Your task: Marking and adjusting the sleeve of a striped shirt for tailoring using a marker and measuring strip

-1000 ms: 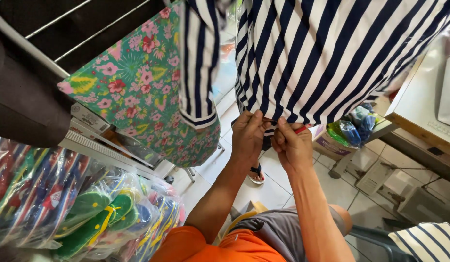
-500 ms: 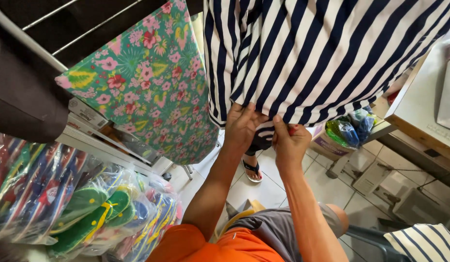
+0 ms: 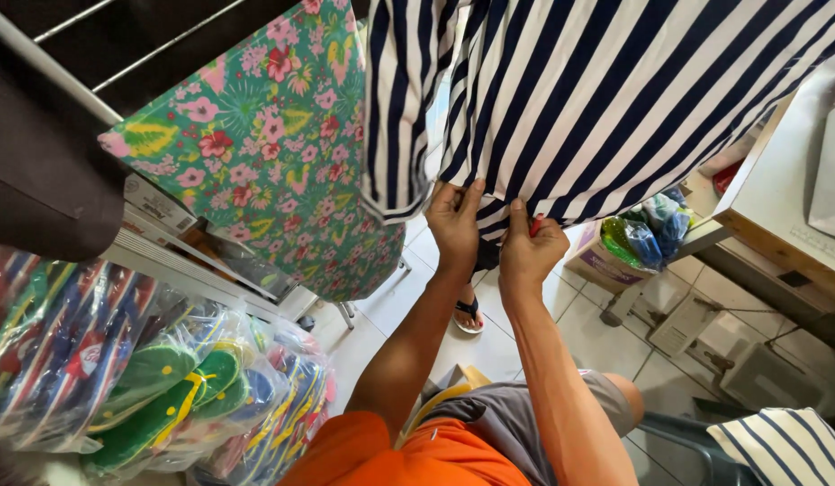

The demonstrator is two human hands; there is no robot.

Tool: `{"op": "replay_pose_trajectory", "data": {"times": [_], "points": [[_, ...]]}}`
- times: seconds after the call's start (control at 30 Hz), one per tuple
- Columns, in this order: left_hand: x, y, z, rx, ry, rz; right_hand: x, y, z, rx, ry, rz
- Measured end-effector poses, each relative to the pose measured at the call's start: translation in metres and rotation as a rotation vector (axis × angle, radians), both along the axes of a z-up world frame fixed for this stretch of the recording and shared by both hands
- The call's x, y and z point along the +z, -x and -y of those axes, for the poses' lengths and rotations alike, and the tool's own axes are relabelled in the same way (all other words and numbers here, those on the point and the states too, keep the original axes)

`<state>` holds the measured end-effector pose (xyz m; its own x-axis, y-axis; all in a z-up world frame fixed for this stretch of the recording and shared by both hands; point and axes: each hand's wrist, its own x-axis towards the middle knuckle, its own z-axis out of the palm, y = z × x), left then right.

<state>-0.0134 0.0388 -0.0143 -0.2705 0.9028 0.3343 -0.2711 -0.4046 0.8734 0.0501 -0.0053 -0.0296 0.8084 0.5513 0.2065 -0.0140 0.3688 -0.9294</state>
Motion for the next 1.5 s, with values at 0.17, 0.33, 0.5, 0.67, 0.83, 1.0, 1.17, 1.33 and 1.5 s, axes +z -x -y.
{"op": "replay_pose_trajectory", "data": {"times": [0.17, 0.33, 0.5, 0.67, 0.83, 1.0, 1.17, 1.33, 1.5], "points": [[-0.003, -0.003, -0.007, 0.043, 0.012, -0.023, 0.012, -0.003, -0.001, -0.02, 0.069, 0.065], [-0.004, -0.002, -0.018, -0.041, 0.115, 0.079, 0.015, -0.014, -0.012, 0.006, 0.152, 0.075], [-0.049, 0.019, -0.055, -0.185, 0.234, 0.142, 0.028, -0.015, -0.004, 0.087, 0.076, 0.007], [-0.053, 0.007, -0.032, -0.125, 0.615, -0.049, 0.04, -0.017, 0.017, 0.238, 0.034, -0.086], [-0.038, 0.014, 0.007, -0.017, 0.453, -0.221, 0.035, -0.017, 0.075, 0.354, 0.281, -0.018], [-0.032, 0.04, 0.036, 0.1, 0.293, -0.379, -0.015, -0.025, 0.142, 0.466, 0.415, -0.105], [-0.038, 0.074, 0.032, 0.229, 0.122, -0.485, -0.132, -0.037, 0.186, 0.484, 0.612, -0.208], [-0.051, 0.097, 0.011, -0.106, 0.442, -0.137, -0.188, -0.026, 0.209, 0.548, 0.589, -0.417], [-0.03, 0.1, 0.023, -0.118, 0.401, -0.125, -0.212, -0.038, 0.217, 0.612, 0.398, -0.502]]}}
